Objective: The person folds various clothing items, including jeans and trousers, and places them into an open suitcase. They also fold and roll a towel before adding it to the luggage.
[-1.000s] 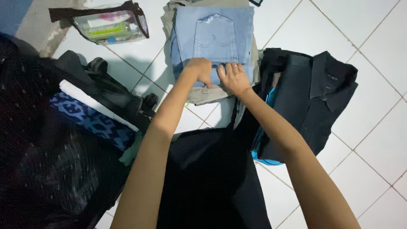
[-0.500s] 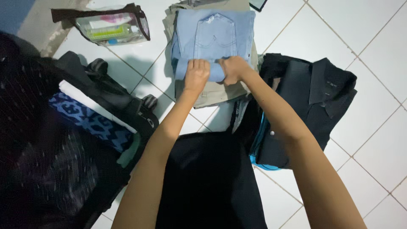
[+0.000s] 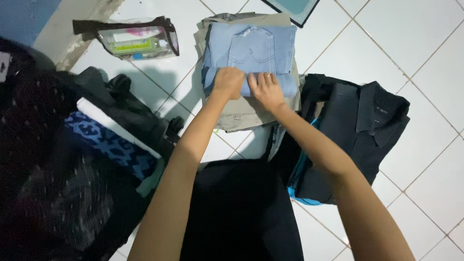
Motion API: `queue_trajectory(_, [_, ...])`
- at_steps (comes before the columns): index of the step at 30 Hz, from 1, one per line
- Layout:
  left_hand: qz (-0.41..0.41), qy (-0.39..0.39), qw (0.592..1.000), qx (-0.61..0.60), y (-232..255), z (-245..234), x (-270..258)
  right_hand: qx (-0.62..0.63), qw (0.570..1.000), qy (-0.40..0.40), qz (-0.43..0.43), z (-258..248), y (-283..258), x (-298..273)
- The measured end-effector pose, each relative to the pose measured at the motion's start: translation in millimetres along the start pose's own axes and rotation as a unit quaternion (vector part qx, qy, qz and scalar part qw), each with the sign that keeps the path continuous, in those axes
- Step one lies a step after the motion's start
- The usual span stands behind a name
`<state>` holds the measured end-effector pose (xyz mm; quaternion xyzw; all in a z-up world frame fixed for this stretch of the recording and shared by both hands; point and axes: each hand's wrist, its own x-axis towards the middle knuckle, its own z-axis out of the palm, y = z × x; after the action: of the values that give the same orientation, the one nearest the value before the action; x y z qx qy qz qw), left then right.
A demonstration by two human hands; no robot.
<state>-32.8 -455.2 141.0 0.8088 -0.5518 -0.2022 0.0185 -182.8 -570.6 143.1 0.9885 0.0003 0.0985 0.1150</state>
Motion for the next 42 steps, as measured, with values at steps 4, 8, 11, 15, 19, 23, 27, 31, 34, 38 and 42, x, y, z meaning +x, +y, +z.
queue_trajectory(4, [0.006,0.058,0.998,-0.015,8.5,-28.6,-16.1,0.022,1.000,-0.010,-0.007,-34.2,11.6,-1.1])
queue_trajectory(8, [0.025,0.056,0.998,-0.027,35.3,-2.9,-66.2,0.078,0.995,-0.059,-0.008,-60.5,-15.9,-48.6])
queue_trajectory(11, [0.020,0.006,0.999,-0.049,45.0,23.1,-80.1,0.094,0.994,-0.056,-0.006,-56.0,-41.6,-68.2])
queue_trajectory(15, [-0.009,0.005,0.998,-0.058,48.3,40.6,-85.1,0.155,0.976,-0.151,0.030,-43.2,-43.5,-53.6])
queue_trajectory(19, [-0.015,0.241,0.968,0.063,61.1,46.3,-86.7,0.231,0.919,-0.316,0.042,-49.2,-14.3,-22.1])
queue_trajectory(23, [-0.028,0.254,0.967,0.015,58.4,59.4,-79.8,0.300,0.884,-0.357,0.023,-43.8,3.7,9.2])
queue_trajectory(27, [-0.014,0.186,0.981,-0.049,48.5,52.4,-59.5,0.299,0.855,-0.423,0.004,-36.9,19.8,20.2])
queue_trajectory(31, [-0.022,0.078,0.995,-0.057,38.8,15.6,-45.9,0.220,0.928,-0.297,0.047,-44.9,1.8,2.2])
queue_trajectory(34, [-0.034,-0.025,0.997,-0.066,37.3,-5.1,-35.6,0.030,0.996,-0.076,0.047,-46.1,-28.9,-26.2])
queue_trajectory(38, [-0.050,-0.174,0.980,-0.080,21.7,-17.0,-12.6,-0.021,0.999,-0.034,0.015,-23.3,-27.9,-29.6])
queue_trajectory(42, [-0.008,0.074,0.990,-0.122,26.0,3.0,-27.2,0.076,0.988,-0.130,-0.016,-5.3,-5.0,-19.2])
